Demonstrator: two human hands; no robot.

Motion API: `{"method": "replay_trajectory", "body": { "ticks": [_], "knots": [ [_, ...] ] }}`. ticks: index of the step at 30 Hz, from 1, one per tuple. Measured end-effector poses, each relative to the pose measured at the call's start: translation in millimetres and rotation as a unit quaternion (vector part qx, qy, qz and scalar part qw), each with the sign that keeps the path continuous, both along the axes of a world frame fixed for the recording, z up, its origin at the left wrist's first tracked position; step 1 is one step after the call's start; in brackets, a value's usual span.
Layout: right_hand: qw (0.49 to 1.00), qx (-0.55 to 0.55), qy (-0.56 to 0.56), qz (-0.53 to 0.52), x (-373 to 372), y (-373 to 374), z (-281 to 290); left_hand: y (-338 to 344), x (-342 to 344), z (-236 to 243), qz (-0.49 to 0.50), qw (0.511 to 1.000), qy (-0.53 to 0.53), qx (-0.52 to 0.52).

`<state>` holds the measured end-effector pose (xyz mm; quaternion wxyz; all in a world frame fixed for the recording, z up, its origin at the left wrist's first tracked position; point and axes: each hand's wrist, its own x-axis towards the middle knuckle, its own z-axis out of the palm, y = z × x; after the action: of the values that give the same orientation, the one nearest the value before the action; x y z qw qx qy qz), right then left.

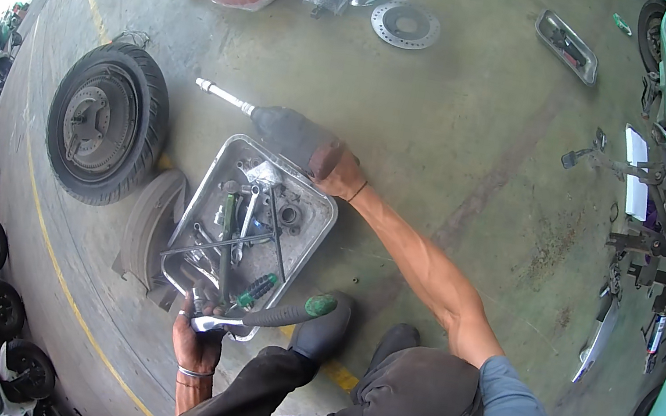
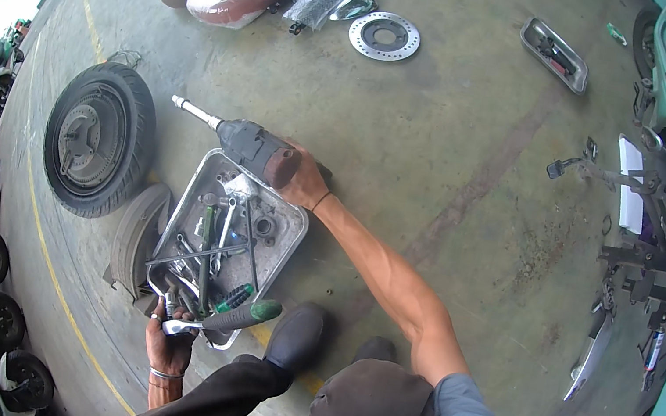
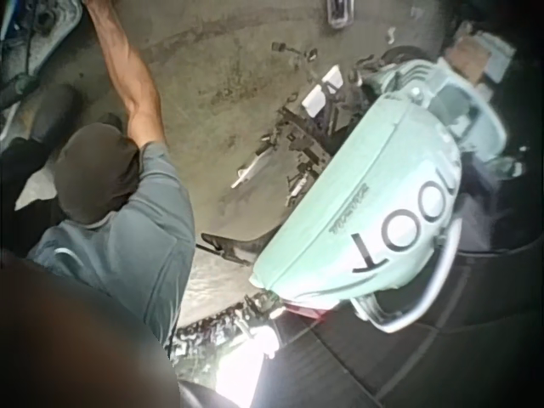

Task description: The person unplugs connectors from the internal battery and wiring of an electric scooter, removes the rear hub motor wheel, and selects tools from a tray to begin further disassembly.

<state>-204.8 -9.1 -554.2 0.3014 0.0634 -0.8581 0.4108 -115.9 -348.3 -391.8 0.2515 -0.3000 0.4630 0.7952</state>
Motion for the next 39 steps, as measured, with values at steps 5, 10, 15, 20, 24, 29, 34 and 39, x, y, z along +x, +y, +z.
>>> {"method": "replay_trajectory", "body": {
  "ticks": [5,10,15,20,24,29,34,39],
  "knots": [
    [0.999,0.020,0.009,-0.036,15,10,-4,9,-3,1,0.002,0.999,-0.012,-0.033],
    [0.992,0.075,-0.085,-0.053,23,15,-12,36,-2,-12,-0.094,0.995,0.029,-0.024],
    [0.989,-0.091,-0.104,-0.045,43,4,15,64,-10,-8,-0.063,0.997,0.009,-0.034],
    [0.913,-0.290,-0.282,-0.055,124,26,25,93,-2,-28,-0.097,0.991,0.071,-0.051],
    [0.689,-0.439,-0.494,0.297,183,-8,107,95,-7,-25,-0.189,0.974,0.036,-0.121],
    [0.636,-0.361,-0.541,0.415,206,-31,122,92,-11,-41,-0.242,0.961,0.006,-0.133],
    [0.675,-0.360,-0.545,0.343,213,-34,130,89,-13,-52,-0.256,0.964,0.065,0.010],
    [0.826,-0.287,-0.369,0.315,223,-59,84,104,-18,-57,-0.104,0.990,0.081,0.056]
  ]
}}
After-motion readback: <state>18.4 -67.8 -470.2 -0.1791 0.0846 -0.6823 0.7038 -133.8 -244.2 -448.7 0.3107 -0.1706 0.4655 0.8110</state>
